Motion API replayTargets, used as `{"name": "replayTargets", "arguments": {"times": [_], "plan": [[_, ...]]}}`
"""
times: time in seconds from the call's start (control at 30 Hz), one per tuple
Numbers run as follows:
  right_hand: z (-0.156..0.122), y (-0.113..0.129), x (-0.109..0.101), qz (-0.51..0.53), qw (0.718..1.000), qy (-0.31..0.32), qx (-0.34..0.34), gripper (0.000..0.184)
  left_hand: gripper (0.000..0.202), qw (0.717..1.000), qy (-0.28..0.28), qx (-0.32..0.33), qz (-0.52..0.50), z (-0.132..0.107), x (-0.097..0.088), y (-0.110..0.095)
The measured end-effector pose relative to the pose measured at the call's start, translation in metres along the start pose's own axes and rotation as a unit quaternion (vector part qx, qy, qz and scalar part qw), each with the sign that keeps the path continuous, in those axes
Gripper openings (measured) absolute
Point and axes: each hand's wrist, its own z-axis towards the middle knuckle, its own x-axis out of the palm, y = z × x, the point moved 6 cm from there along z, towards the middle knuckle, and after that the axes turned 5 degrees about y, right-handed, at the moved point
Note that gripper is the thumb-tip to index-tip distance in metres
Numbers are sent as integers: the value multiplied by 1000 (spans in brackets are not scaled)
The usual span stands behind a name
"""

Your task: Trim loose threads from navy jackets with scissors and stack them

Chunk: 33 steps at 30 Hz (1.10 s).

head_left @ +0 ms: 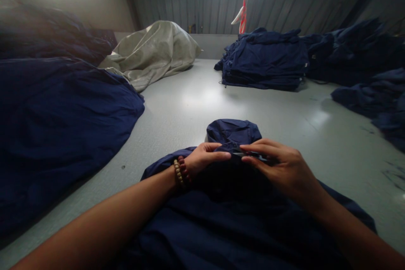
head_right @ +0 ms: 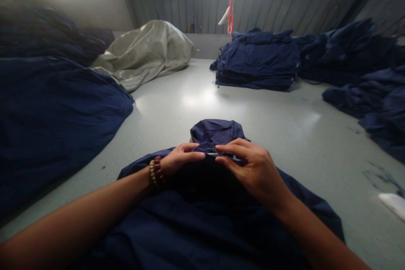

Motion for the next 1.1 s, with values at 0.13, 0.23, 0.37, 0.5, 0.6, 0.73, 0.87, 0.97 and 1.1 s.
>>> {"name": "replayTargets", "arguments": {"times": [0.13, 0.23, 0.37, 0.5, 0.6, 0.73, 0.87, 0.97, 1.1], "plan": [[1, -6, -1, 24, 999, -20, -5, 24, 42, 1000, -8, -3, -1, 0, 0, 0], [-1, -8, -3, 21, 999, -29, -23, 25, 43, 1000, -4, -8, 1, 1, 0, 2], [-3, -8, -3, 14, 998, -28, -55, 27, 39, 1000, 2, -10, 8, 0, -1, 3], [-4, -5, -2, 16, 997, -25, -74, 31, 38, 1000, -3, -13, 17, 0, -2, 3], [-3, -3, -2, 20, 996, -27, -77, 30, 40, 999, -2, -14, 29, 1, -3, 4], [-2, -1, 0, 37, 996, -25, -72, 26, 42, 1000, 2, -15, 22, 1, -3, 5], [-1, -1, 0, 34, 997, -28, -67, 24, 39, 1000, 4, -12, 28, 2, -4, 6], [-2, -3, 2, 45, 998, -11, -49, 24, 38, 999, 7, -9, 43, 3, -7, 8], [-2, -3, 3, 52, 998, 0, -32, 22, 38, 997, 4, -2, 71, 4, -10, 8]]}}
